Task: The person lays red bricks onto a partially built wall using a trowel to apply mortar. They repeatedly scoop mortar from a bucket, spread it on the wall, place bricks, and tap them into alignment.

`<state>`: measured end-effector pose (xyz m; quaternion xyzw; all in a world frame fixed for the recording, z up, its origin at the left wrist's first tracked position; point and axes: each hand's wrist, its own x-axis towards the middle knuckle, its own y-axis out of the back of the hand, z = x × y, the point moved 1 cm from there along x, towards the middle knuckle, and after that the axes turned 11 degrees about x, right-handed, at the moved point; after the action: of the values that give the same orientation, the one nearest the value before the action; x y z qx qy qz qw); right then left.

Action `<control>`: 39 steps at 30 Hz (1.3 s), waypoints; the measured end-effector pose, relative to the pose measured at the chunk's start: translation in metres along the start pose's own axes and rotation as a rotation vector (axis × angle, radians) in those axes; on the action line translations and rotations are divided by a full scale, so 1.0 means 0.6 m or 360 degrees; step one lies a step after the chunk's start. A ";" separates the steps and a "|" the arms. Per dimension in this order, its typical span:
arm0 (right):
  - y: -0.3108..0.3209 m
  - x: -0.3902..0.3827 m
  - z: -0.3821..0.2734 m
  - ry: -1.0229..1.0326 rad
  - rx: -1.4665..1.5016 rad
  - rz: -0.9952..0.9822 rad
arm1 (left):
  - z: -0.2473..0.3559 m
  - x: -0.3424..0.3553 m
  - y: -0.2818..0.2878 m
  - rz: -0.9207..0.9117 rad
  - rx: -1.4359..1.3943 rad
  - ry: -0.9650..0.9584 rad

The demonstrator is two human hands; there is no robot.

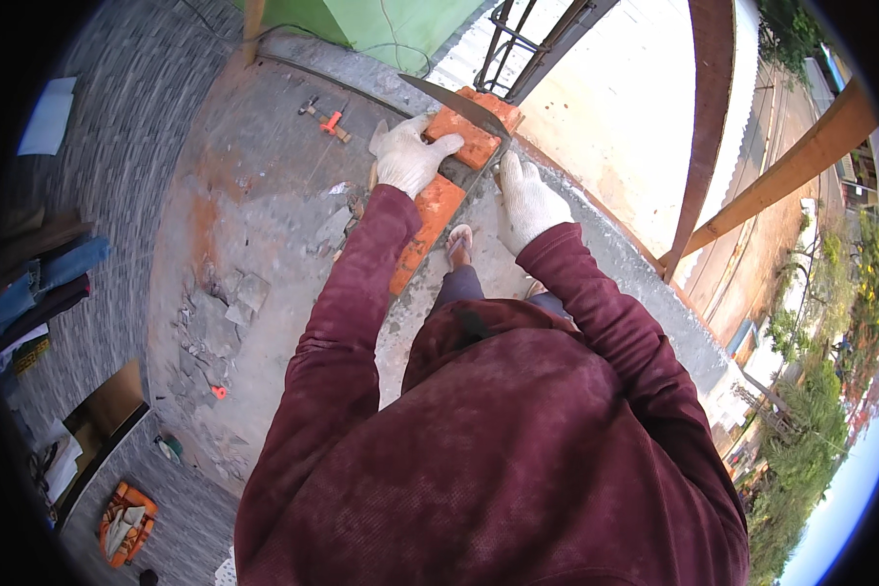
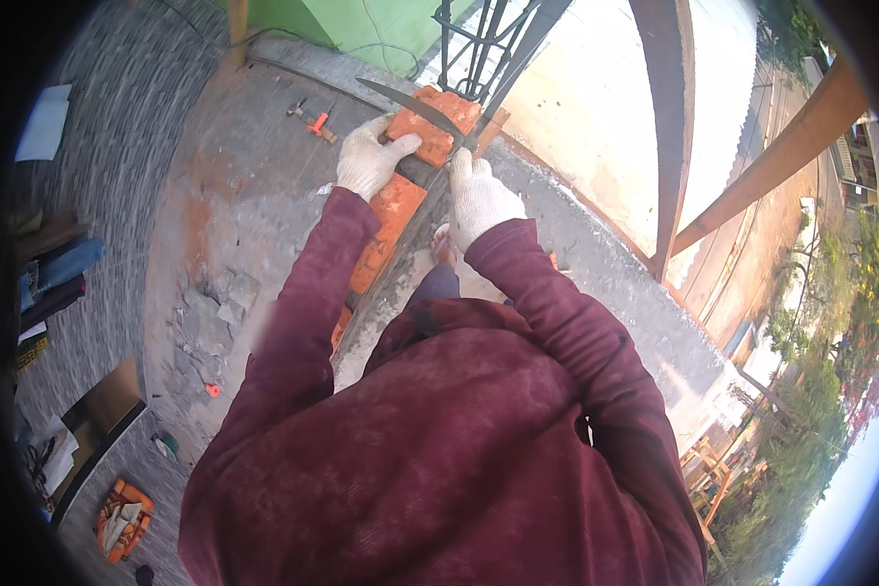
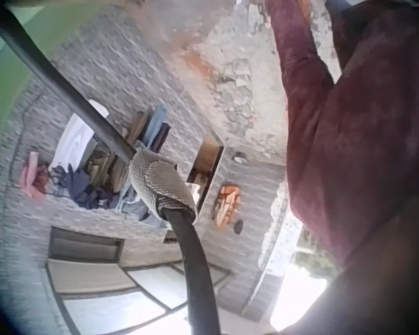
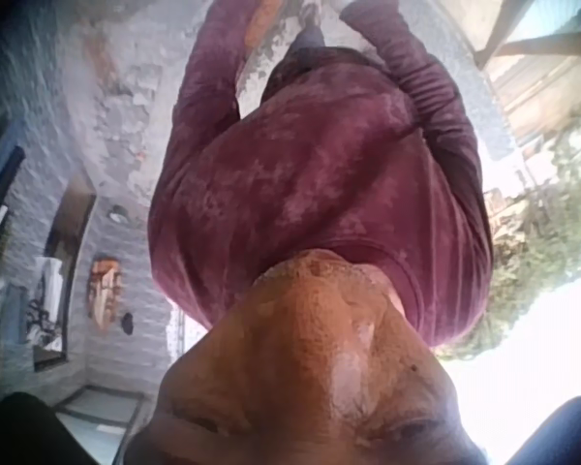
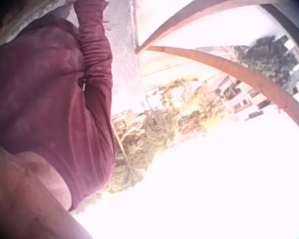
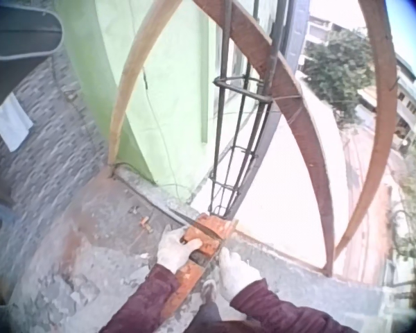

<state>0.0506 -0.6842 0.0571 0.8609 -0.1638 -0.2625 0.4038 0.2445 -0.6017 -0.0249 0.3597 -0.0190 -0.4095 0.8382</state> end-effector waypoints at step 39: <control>-0.321 0.004 0.156 -0.0901 0.2677 0.0158 | 0.010 -0.059 0.011 0.0022 0.1375 -0.1023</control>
<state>0.0116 -0.6229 -0.1445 0.7673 -0.4333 -0.2405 -0.4070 0.2234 -0.5780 -0.0070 0.5283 -0.4438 -0.4482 0.5684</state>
